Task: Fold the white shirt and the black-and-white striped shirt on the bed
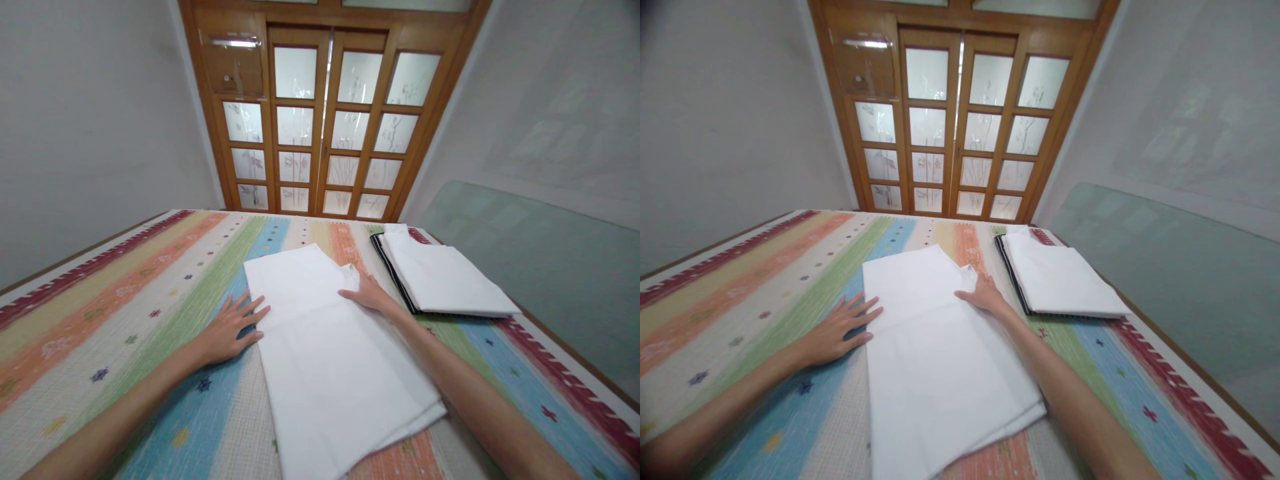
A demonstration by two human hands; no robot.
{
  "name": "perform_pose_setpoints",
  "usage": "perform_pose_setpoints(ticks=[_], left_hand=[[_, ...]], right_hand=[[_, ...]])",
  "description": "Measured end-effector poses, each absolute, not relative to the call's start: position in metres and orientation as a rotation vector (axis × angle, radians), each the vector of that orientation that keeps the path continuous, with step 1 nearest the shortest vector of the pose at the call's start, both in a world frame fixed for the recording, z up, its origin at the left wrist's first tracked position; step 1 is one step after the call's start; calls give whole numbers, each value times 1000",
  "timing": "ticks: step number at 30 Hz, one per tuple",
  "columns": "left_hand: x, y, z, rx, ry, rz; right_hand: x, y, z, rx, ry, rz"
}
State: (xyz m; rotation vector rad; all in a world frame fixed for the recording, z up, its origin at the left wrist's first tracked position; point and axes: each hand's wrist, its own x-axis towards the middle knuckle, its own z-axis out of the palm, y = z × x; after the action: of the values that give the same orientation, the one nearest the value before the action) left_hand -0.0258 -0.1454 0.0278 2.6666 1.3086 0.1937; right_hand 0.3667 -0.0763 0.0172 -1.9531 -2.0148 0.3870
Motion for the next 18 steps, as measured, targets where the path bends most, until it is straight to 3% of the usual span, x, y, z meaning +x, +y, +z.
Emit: perform_pose_setpoints(ticks=[7, 14, 18], left_hand=[[-26, -109, 19, 2379, 1631, 495], [3, -92, 29, 1536, 1284, 1028], [13, -94, 43, 1175, 1353, 1090]], right_hand=[[390, -107, 20, -1784, -1811, 544], [397, -132, 23, -1535, -1362, 983], [390, -136, 33, -1447, -1345, 1155]])
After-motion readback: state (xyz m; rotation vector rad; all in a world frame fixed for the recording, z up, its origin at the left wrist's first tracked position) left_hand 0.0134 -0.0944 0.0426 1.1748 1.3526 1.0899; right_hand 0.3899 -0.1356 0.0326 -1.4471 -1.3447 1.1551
